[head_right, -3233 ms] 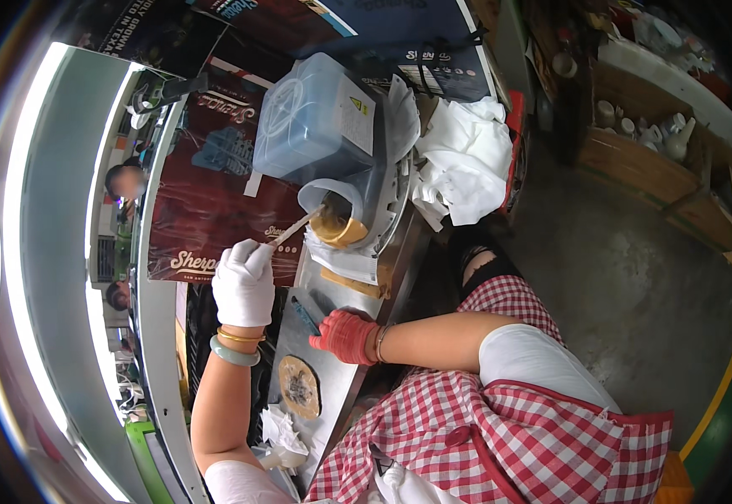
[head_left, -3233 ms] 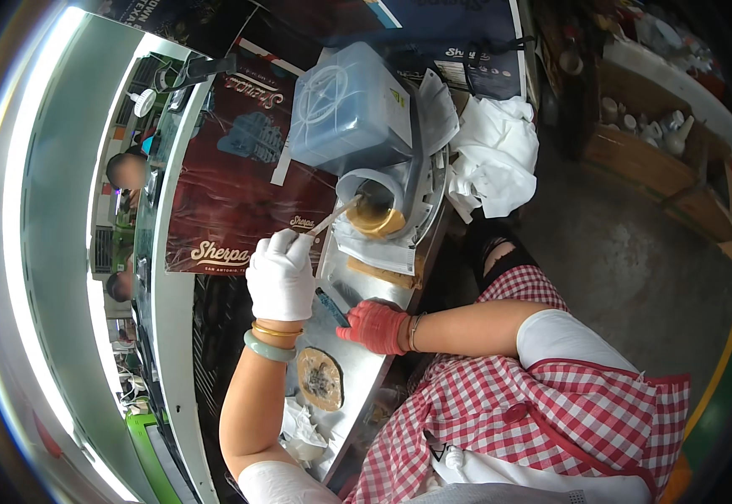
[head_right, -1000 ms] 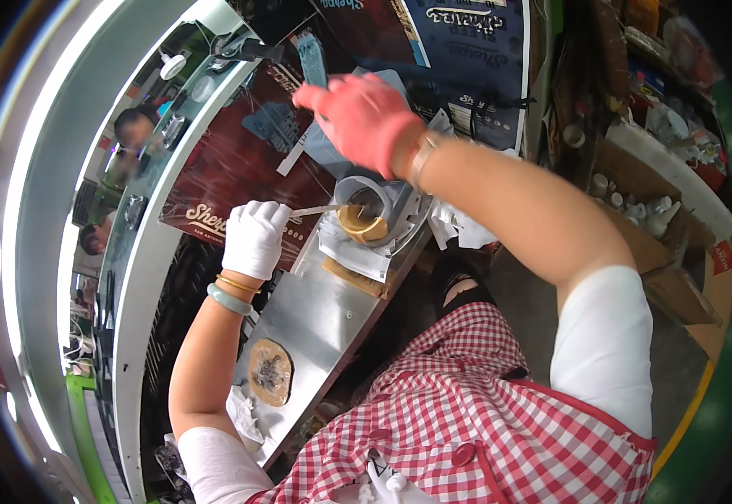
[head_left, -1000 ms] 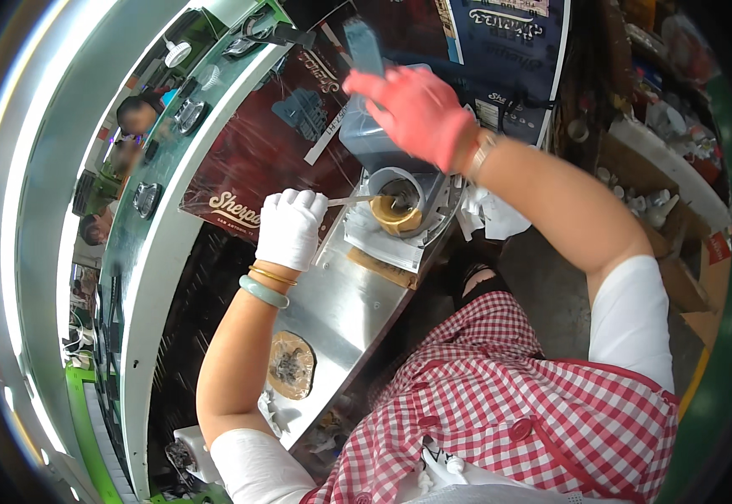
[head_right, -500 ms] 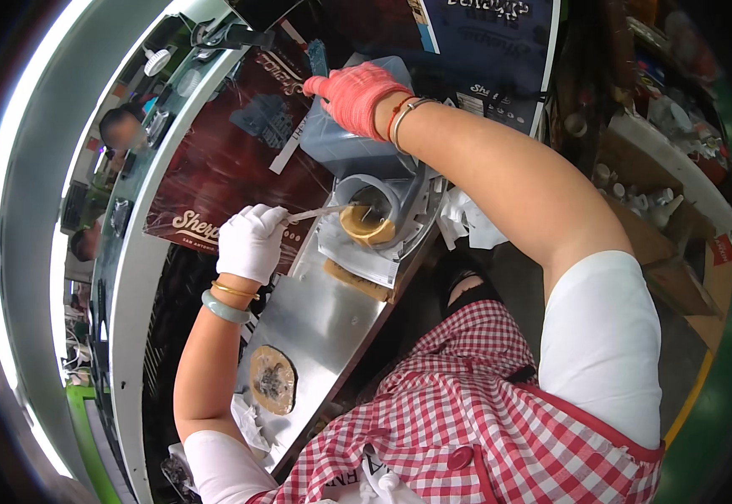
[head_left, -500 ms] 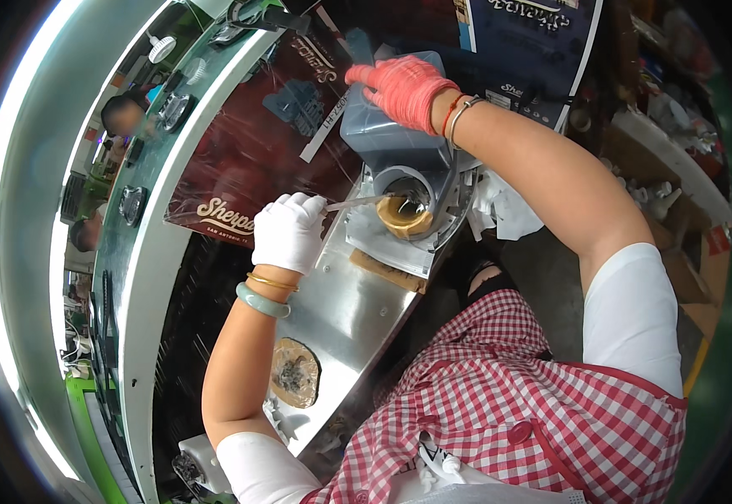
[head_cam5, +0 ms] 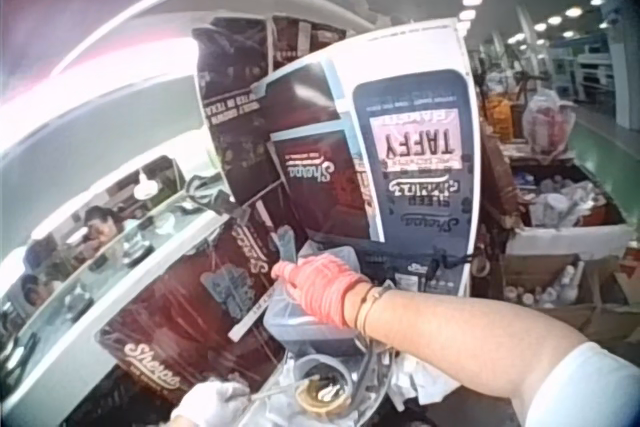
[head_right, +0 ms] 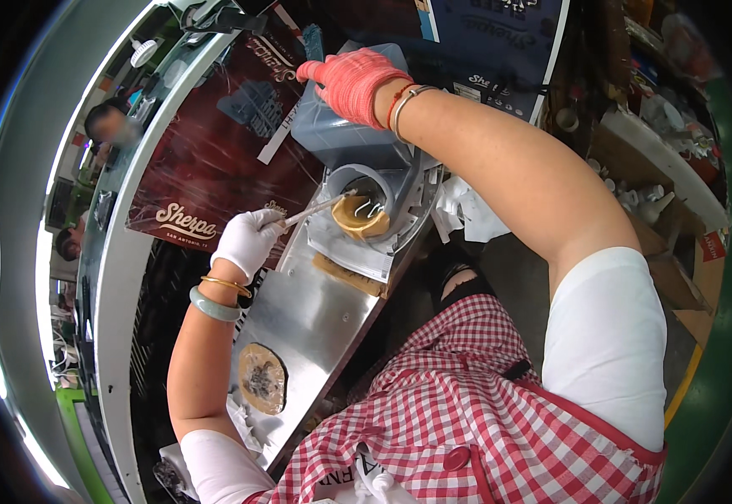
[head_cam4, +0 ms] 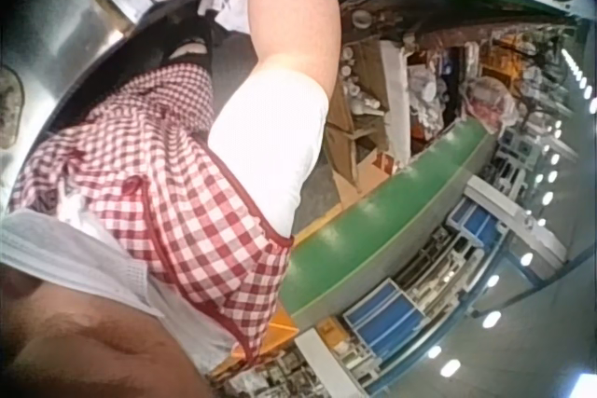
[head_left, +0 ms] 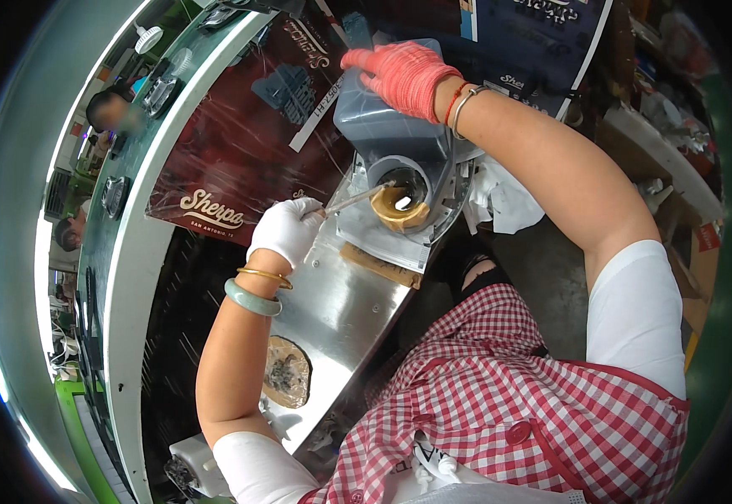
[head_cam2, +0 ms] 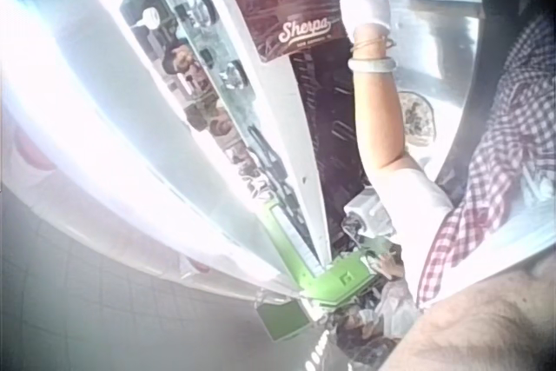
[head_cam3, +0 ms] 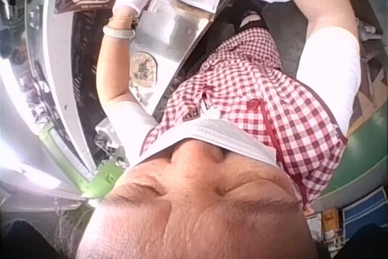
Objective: The person prepares a cleaning solution by mixing a dark liquid with a white substance in a small container. They then use a blue brush to scrub the soles of black slip-on shoes, working on one shoe at a time. The person repeatedly dips the brush into the solution and scrubs the textured bottom of the footwear.
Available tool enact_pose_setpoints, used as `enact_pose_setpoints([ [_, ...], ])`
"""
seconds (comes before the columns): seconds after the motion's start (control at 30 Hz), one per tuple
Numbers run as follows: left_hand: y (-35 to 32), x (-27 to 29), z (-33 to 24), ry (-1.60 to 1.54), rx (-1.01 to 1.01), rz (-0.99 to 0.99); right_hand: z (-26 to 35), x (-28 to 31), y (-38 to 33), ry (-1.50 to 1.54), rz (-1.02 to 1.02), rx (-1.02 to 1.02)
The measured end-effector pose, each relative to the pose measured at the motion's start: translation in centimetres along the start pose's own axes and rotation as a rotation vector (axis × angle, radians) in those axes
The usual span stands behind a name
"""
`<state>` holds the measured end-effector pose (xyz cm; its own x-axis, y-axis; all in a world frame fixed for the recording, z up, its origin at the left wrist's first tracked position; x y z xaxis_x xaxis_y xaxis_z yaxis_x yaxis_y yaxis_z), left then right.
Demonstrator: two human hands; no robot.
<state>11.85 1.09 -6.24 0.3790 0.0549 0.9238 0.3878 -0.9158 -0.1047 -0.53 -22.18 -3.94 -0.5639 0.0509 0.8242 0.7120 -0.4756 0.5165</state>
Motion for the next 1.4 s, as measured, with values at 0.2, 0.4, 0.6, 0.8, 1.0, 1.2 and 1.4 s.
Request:
enact_pose_setpoints([
  [0.2,-0.1,-0.2,-0.8,-0.132,0.081,0.099,0.0,0.0,-0.1,0.003,0.010,-0.015],
  [0.4,-0.3,-0.1,-1.4,-0.173,0.138,0.169,-0.2,-0.3,0.0,0.002,-0.004,-0.012],
  [0.6,0.1,-0.3,-2.6,-0.192,0.162,0.191,-0.1,-0.2,0.1,0.013,0.019,-0.029],
  [0.8,0.1,-0.2,-3.6,-0.042,0.002,0.110,-0.1,0.1,-0.1,0.000,0.039,-0.042],
  [1.0,-2.9,2.0,-1.4,-0.209,0.002,0.008,-0.2,-0.1,-0.2,0.020,-0.017,-0.039],
  [1.2,-5.4,1.7,-1.3,-0.487,0.080,-0.021,-0.1,0.0,-0.2,0.030,0.030,-0.057],
  [1.4,-5.1,-0.6,-1.1,0.055,-0.209,-0.343,-0.2,-0.2,0.0,0.024,0.016,-0.056],
])
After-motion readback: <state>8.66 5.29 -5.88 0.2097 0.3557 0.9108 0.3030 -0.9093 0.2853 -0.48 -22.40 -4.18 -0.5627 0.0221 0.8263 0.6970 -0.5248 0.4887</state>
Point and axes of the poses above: each hand's wrist, its own y-axis towards the middle knuckle, its own x-axis out of the back of the hand, z = x × y, the point moved 2 cm from there along y, towards the middle knuckle, and after that the axes turned 4 degrees about -x, right-handed, at the moved point
